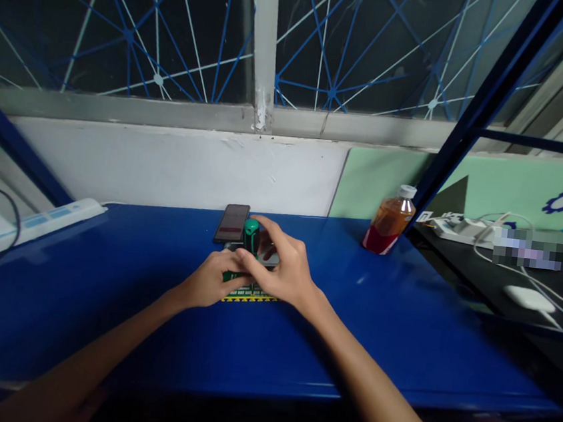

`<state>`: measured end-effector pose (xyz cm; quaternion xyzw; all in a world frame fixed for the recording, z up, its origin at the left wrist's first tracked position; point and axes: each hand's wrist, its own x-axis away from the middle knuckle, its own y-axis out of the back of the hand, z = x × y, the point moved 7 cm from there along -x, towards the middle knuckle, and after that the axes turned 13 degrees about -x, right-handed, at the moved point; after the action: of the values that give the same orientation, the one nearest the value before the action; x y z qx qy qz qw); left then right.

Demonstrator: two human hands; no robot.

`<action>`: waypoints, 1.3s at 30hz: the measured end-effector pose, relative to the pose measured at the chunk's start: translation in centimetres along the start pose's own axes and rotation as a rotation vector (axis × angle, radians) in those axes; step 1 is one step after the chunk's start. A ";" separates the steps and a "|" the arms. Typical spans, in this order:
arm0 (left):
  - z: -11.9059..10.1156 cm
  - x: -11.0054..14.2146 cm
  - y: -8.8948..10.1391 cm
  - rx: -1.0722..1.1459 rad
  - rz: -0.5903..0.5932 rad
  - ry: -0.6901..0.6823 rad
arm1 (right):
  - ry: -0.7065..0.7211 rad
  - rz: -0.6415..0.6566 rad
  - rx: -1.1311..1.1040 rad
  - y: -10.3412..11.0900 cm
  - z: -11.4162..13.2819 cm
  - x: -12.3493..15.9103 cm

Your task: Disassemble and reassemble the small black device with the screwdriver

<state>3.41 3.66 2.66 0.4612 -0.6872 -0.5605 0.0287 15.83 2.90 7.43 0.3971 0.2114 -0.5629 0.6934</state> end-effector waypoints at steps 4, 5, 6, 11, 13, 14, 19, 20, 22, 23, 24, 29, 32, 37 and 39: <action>-0.2 0.0 -0.1 -0.004 0.016 -0.020 | -0.029 0.055 -0.066 -0.3 0.0 -0.1; -0.3 0.0 -0.1 -0.004 0.018 -0.024 | -0.036 0.063 -0.078 -0.4 0.0 0.0; -0.3 0.0 0.0 -0.005 0.020 -0.029 | -0.040 0.064 -0.084 -0.4 0.0 0.0; -0.5 0.0 0.4 -0.021 -0.046 -0.027 | -0.016 -0.009 -0.007 -0.4 0.0 0.2; -0.3 0.1 0.5 -0.026 -0.085 -0.013 | 0.000 -0.033 0.026 -0.3 0.0 0.3; -0.2 0.1 0.5 -0.028 -0.097 -0.009 | 0.004 -0.037 0.039 -0.4 0.0 0.3; -0.1 0.2 0.2 -0.037 -0.096 -0.016 | 0.031 -0.041 0.107 -0.3 0.3 0.3; -0.2 0.2 0.1 -0.030 -0.092 -0.023 | 0.032 -0.041 0.118 -0.3 0.3 0.3; -0.4 0.2 0.1 -0.013 -0.074 -0.029 | 0.026 -0.035 0.124 -0.3 0.4 0.3; -0.4 0.1 0.0 -0.006 -0.063 -0.026 | 0.022 -0.029 0.120 -0.3 0.5 0.3; -0.4 0.1 0.0 -0.004 -0.052 -0.022 | 0.019 -0.023 0.113 -0.3 0.5 0.3; -0.3 0.2 -0.1 -0.017 -0.026 -0.013 | 0.024 -0.012 0.060 -0.1 0.5 0.5; -0.3 0.2 -0.1 -0.003 0.001 -0.001 | 0.020 -0.004 0.034 -0.1 0.4 0.5; -0.7 0.1 0.0 0.016 0.010 -0.014 | 0.019 -0.013 0.032 -0.2 0.3 0.5; -0.8 0.1 0.0 0.025 0.001 -0.030 | 0.023 -0.040 0.045 -0.1 0.3 0.5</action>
<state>3.80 3.02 2.96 0.4527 -0.6949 -0.5586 0.0130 15.81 2.32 7.16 0.4149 0.2143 -0.5765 0.6705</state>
